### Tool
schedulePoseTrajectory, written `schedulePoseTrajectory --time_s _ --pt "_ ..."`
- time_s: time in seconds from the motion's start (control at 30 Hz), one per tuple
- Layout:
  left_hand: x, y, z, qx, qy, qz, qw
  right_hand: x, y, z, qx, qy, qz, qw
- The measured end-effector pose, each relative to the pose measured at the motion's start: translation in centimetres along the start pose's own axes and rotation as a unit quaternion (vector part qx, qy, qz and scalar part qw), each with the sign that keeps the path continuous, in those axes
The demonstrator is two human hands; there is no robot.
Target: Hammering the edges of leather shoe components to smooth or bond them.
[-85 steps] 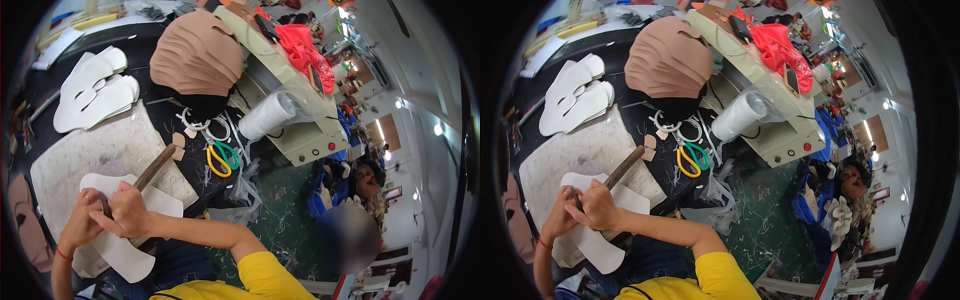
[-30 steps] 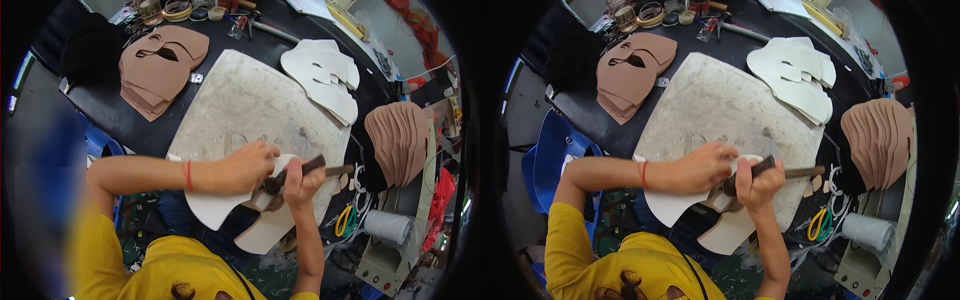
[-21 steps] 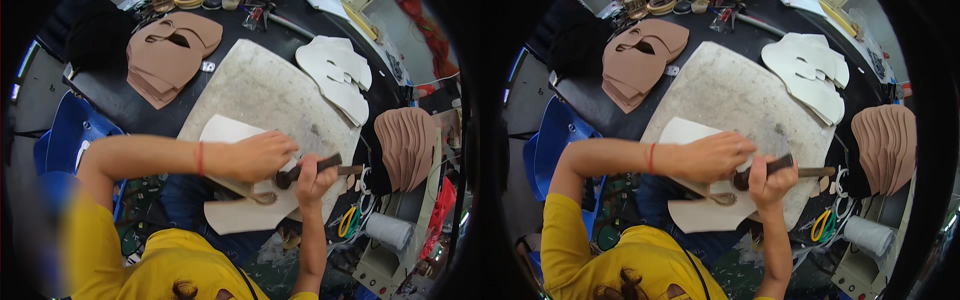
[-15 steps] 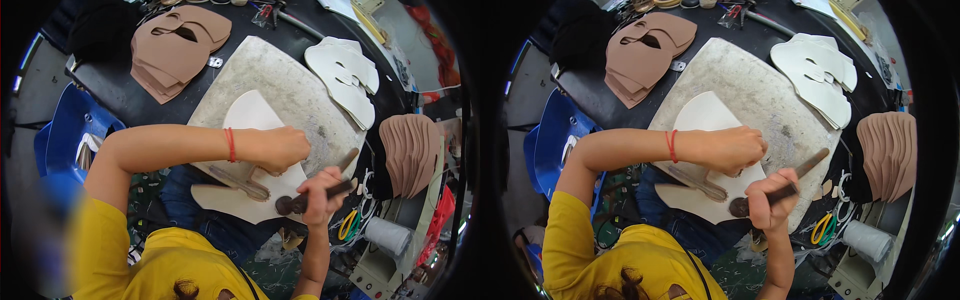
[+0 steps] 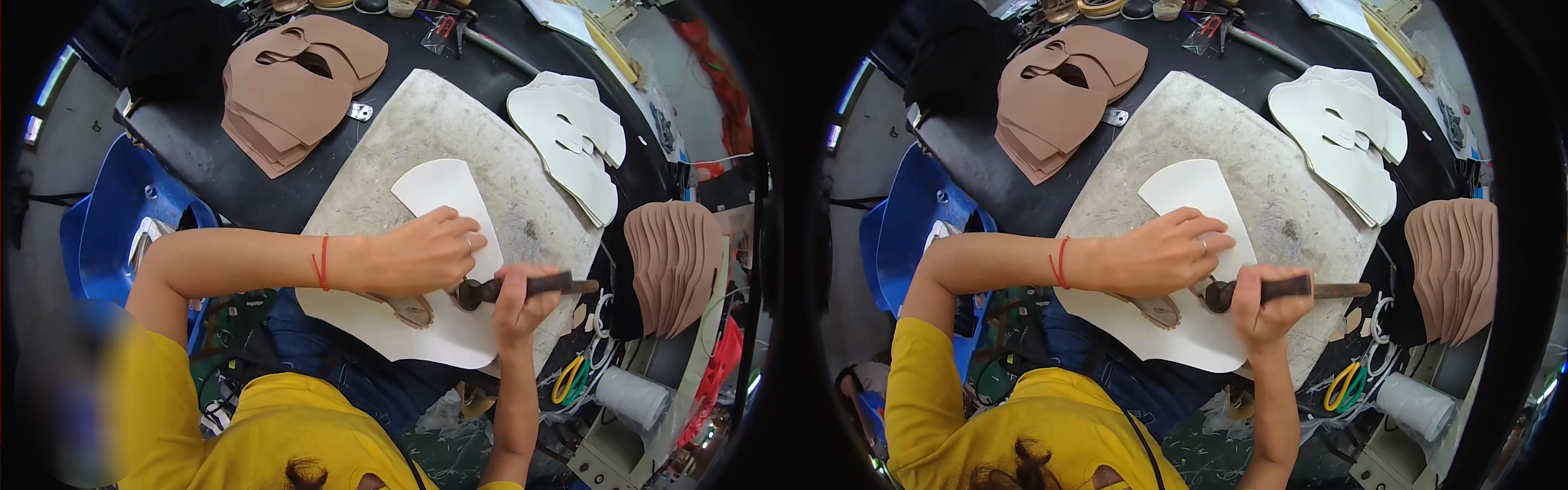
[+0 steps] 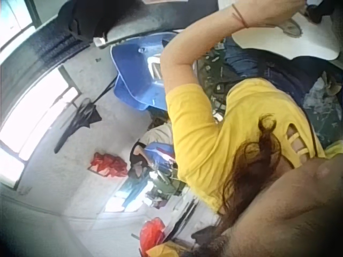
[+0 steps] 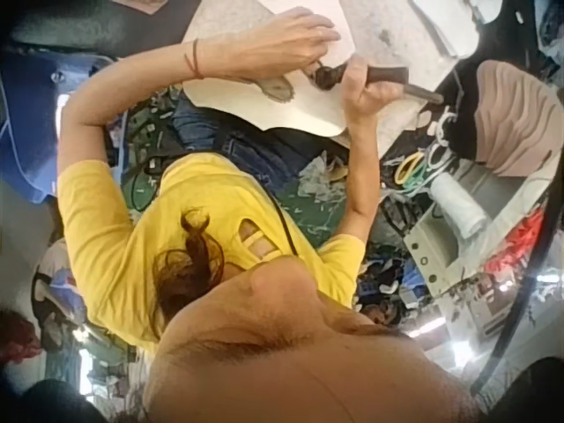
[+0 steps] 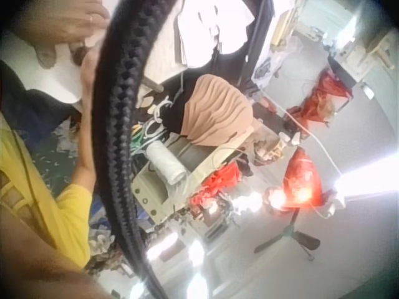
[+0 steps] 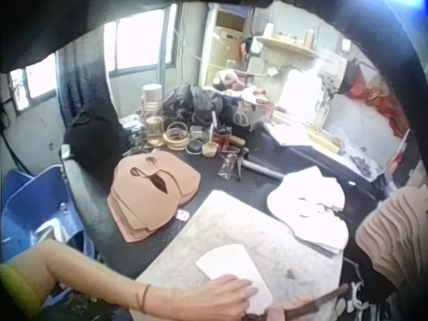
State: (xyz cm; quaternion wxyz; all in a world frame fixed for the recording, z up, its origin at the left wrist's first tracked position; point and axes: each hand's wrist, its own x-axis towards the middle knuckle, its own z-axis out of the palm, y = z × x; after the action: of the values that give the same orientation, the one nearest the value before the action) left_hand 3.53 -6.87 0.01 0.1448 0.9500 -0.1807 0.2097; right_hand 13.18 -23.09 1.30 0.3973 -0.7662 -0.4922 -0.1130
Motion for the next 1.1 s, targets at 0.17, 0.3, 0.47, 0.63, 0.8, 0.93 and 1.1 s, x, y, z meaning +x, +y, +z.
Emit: schedulePoseTrajectory --time_s 0.17,0.3,0.47,0.63,0.8,0.93,1.1 --pt "2.6 -1.0 -0.6 -0.114 -0.177 -0.115 0.971 1.5 -1.4 -1.9 0.120 -0.052 -0.094 0.987" --pt "-0.6 0.1 0.5 -0.103 0.040 -0.145 0.983 1.5 0.1 0.6 0.078 -0.021 0.044 0.996" --pt "-1.0 0.4 0.8 -0.153 0.032 -0.218 0.963 2.7 -1.3 -1.5 0.083 -0.091 -0.066 0.990" --pt "-0.9 0.3 1.4 -0.188 0.044 -0.239 0.952 2.6 1.5 1.4 0.011 -0.012 -0.118 0.993" --pt "-0.9 0.8 1.1 -0.186 0.041 -0.225 0.956 2.6 -0.7 -0.3 0.046 -0.031 -0.137 0.989" --pt "-1.4 -0.6 1.0 -0.207 0.009 -0.219 0.954 3.1 1.0 0.7 -0.026 0.009 -0.144 0.989" --pt "-0.8 -1.7 -0.6 -0.230 -0.061 -0.185 0.954 2.3 0.1 1.2 0.012 0.065 -0.151 0.986"
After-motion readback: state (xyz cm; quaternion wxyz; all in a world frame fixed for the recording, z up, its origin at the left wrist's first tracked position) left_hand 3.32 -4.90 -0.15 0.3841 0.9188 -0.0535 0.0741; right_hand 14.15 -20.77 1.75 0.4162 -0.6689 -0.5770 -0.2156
